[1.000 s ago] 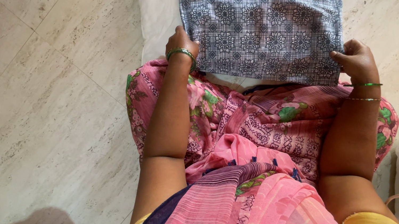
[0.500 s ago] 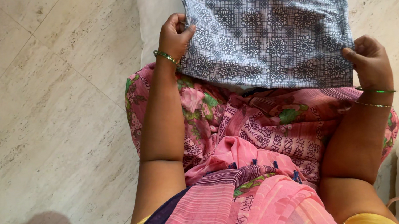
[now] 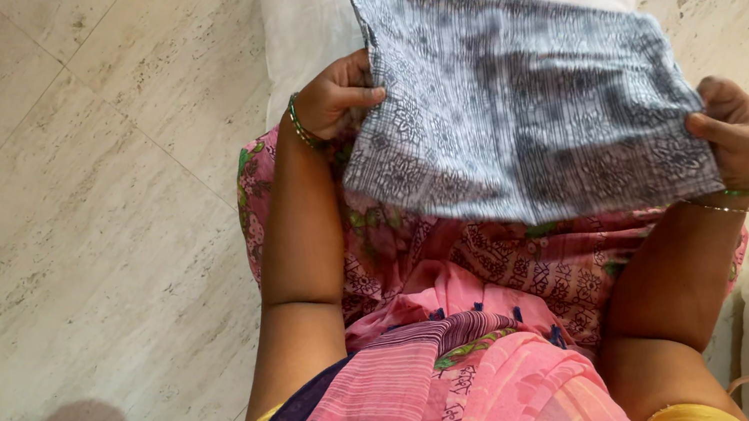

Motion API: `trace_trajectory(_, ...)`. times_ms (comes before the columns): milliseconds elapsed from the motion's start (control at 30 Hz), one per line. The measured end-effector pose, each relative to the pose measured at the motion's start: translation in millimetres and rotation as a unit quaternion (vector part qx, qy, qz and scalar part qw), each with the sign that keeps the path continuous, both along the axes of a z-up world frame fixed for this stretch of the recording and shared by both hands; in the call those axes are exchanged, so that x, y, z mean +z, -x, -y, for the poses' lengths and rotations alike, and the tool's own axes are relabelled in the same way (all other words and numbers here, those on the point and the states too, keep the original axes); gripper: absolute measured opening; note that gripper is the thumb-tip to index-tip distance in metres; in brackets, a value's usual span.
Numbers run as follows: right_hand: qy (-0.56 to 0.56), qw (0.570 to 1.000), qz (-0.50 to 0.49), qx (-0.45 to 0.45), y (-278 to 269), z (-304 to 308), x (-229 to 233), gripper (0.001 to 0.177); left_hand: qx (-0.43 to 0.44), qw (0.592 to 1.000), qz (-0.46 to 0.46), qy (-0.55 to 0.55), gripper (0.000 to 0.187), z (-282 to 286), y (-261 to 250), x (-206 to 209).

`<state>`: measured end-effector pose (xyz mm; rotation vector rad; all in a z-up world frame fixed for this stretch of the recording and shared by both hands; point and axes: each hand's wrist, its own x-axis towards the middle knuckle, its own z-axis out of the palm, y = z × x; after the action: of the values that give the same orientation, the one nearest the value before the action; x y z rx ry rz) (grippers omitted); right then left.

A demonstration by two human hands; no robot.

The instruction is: The person sits on the floor and puts pillowcases on pillows one by one. She inserts each pillow into a case, adjusts the fabric, and smooths the surface before moving to the next pillow.

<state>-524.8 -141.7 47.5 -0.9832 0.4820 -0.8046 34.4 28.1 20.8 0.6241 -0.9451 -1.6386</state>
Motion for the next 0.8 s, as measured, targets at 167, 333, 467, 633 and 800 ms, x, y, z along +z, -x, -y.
trace_trajectory(167, 0.086, 0.983, 0.131, -0.092, -50, -4, 41, 0.017, 0.089, 0.958, -0.246, 0.118, 0.037, 20, -4, -2)
trace_trajectory(333, -0.001, 0.987, 0.068, -0.146, -97, 19, 23, 0.038, 0.263, 0.964, 0.039, -0.027, 0.069, 43, -17, -22)
trace_trajectory(467, 0.219, 0.888, -0.381, -0.138, -105, 36, -64, 0.034, 0.341, 0.770, 0.538, -0.045, 0.084, 60, -1, -73)
trace_trajectory(633, 0.424, 0.711, -0.531, -0.181, -98, 39, -101, 0.038, 0.399, 0.666, 0.622, -0.100, 0.090, 72, 12, -104)
trace_trajectory(800, 0.113, 0.896, -0.361, -0.231, -101, 34, -92, 0.040, 0.465, 0.700, 0.523, -0.139, 0.085, 77, 5, -102)
